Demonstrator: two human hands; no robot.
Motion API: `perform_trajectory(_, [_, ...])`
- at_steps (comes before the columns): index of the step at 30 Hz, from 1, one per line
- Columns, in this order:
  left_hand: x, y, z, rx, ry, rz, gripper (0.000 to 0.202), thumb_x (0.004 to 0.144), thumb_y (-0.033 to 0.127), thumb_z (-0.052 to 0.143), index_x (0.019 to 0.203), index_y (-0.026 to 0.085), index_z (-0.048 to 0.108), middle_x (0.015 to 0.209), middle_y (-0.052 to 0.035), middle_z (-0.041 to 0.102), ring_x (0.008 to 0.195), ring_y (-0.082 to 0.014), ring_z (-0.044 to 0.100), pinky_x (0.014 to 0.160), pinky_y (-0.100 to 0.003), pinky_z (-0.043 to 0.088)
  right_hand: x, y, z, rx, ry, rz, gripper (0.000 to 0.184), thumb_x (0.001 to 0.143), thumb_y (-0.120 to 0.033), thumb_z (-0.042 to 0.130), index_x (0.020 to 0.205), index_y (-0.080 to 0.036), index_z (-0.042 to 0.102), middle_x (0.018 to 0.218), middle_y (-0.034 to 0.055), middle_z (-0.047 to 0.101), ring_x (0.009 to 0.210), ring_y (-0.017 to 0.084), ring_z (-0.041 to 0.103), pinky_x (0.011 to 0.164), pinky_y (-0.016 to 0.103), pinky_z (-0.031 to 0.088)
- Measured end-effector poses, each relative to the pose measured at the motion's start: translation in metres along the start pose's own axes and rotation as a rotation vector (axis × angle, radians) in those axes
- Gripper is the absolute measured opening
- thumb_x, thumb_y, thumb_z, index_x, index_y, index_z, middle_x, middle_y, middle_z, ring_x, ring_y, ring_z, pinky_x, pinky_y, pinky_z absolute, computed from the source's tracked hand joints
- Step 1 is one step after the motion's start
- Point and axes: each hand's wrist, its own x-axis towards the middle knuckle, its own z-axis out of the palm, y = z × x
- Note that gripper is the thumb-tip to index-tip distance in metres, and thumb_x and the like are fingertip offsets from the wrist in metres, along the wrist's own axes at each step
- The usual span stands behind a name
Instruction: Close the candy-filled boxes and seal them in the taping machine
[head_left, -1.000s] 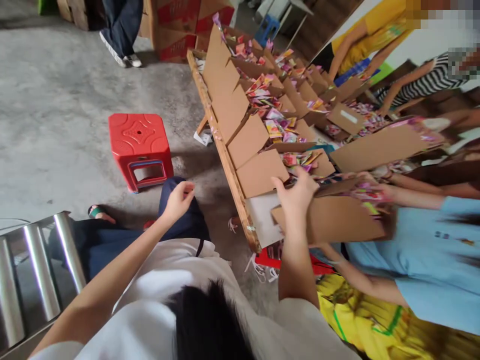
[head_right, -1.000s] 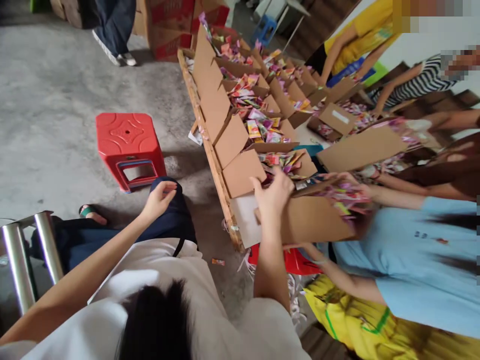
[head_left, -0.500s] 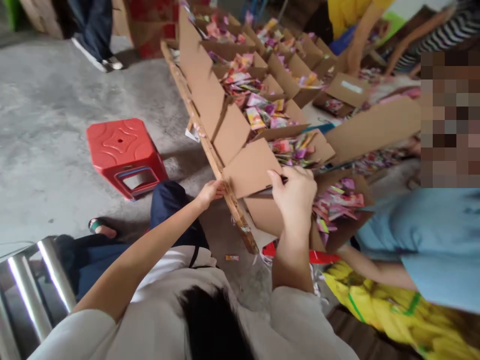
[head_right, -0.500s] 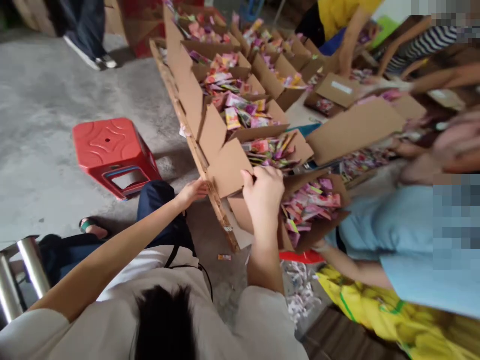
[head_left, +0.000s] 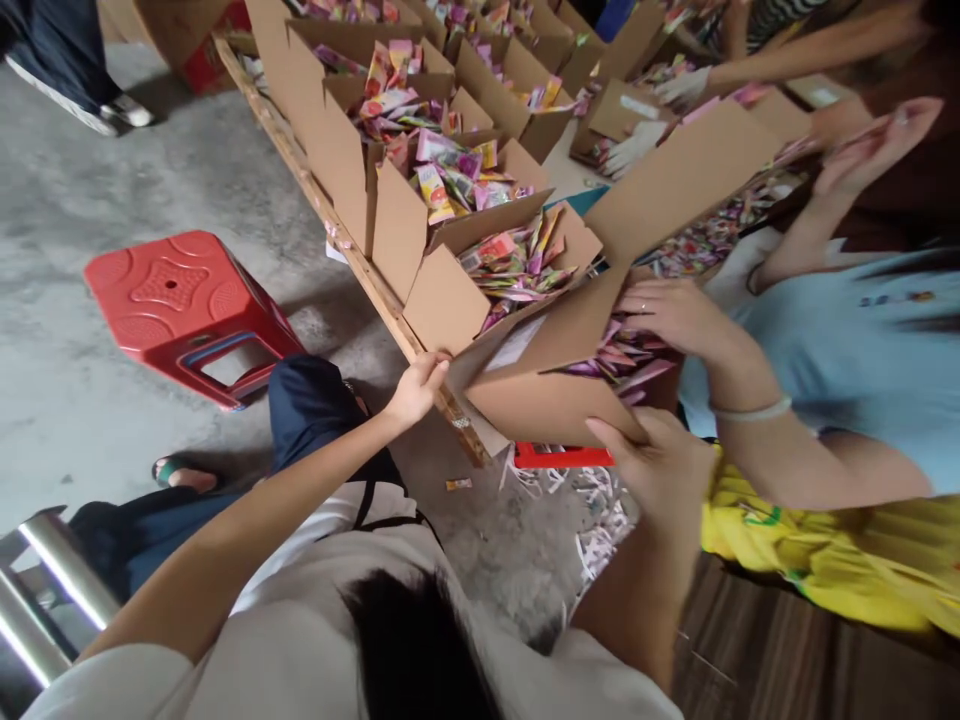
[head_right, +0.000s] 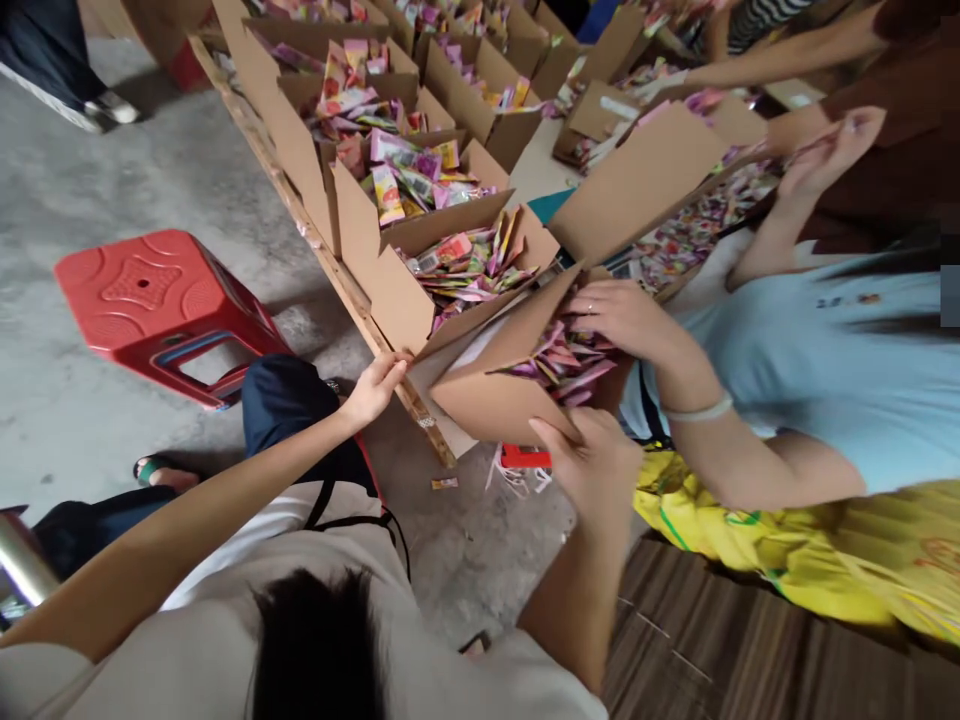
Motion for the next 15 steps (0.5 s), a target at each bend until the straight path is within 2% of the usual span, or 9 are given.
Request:
perform_trajectory(2, [-0.004,0.000,0.012,0.000,0.025,-0.035,0.030,0.093,0.045,0.055,0.103,0.020,0.066,0.118,-0.0101,0.059,0.122,-0.0238,0.055,0.116,-0.037,0.037,-0.002,0.010,-0.020,0.059,0.025,-0.049,0.040,0.079,-0.063,0.066,0.062,-0.029,0.056,0.062,0.0045,0.061,0.059,0.026,0.059,0.056,0.040,0.044])
perform_trajectory(5, [-0.011,0.006,0.039,-0.130,0.044,-0.216,0.038,0.086,0.052,0.066,0.107,0.021,0.067,0.137,-0.0114,0.052,0.142,-0.0267,0.039,0.123,-0.037,0.029,-0.008,0.013,-0.037,0.135,0.071,-0.163,0.029,0.082,-0.058,0.069,0.072,-0.031,0.064,0.065,0.0038,0.064,0.060,0.024,0.063,0.054,0.040,0.045])
perform_trajectory(7, [-0.015,0.012,0.055,-0.337,-0.068,-0.426,0.045,0.085,0.059,0.065,0.109,0.021,0.067,0.138,-0.0120,0.056,0.144,-0.0296,0.040,0.121,-0.041,0.033,-0.014,0.009,-0.041,0.168,0.075,-0.243,0.026,0.087,-0.052,0.067,0.074,-0.031,0.064,0.067,0.0025,0.065,0.063,0.022,0.064,0.056,0.039,0.047])
perform_trajectory(10, [-0.021,0.017,0.069,-0.663,-0.365,-0.790,0.058,0.085,0.071,0.057,0.111,0.020,0.067,0.127,-0.0131,0.067,0.133,-0.0319,0.053,0.114,-0.047,0.042,-0.024,0.002,-0.047,0.209,0.031,-0.299,0.020,0.090,-0.042,0.067,0.075,-0.030,0.063,0.071,0.0008,0.067,0.068,0.022,0.066,0.061,0.039,0.051])
perform_trajectory(11, [-0.024,0.018,0.071,-0.735,-0.443,-0.875,0.062,0.083,0.074,0.056,0.112,0.020,0.067,0.126,-0.0130,0.068,0.131,-0.0317,0.055,0.114,-0.047,0.042,-0.027,0.000,-0.052,0.219,-0.007,-0.301,0.016,0.091,-0.037,0.067,0.078,-0.030,0.063,0.074,0.0005,0.068,0.071,0.022,0.067,0.064,0.040,0.053])
perform_trajectory(13, [-0.033,0.016,0.074,-0.835,-0.532,-0.934,0.070,0.079,0.077,0.058,0.117,0.019,0.066,0.128,-0.0126,0.068,0.129,-0.0313,0.057,0.114,-0.048,0.041,-0.033,-0.003,-0.065,0.231,-0.078,-0.308,0.009,0.091,-0.030,0.066,0.083,-0.030,0.065,0.081,0.0000,0.071,0.076,0.024,0.068,0.068,0.042,0.055])
perform_trajectory(15, [-0.043,0.012,0.078,-0.922,-0.549,-0.894,0.076,0.076,0.079,0.060,0.122,0.019,0.065,0.129,-0.0134,0.067,0.128,-0.0326,0.058,0.114,-0.050,0.041,-0.037,-0.006,-0.079,0.224,-0.123,-0.325,0.008,0.092,-0.025,0.065,0.085,-0.030,0.065,0.086,0.0001,0.071,0.079,0.025,0.068,0.068,0.043,0.055])
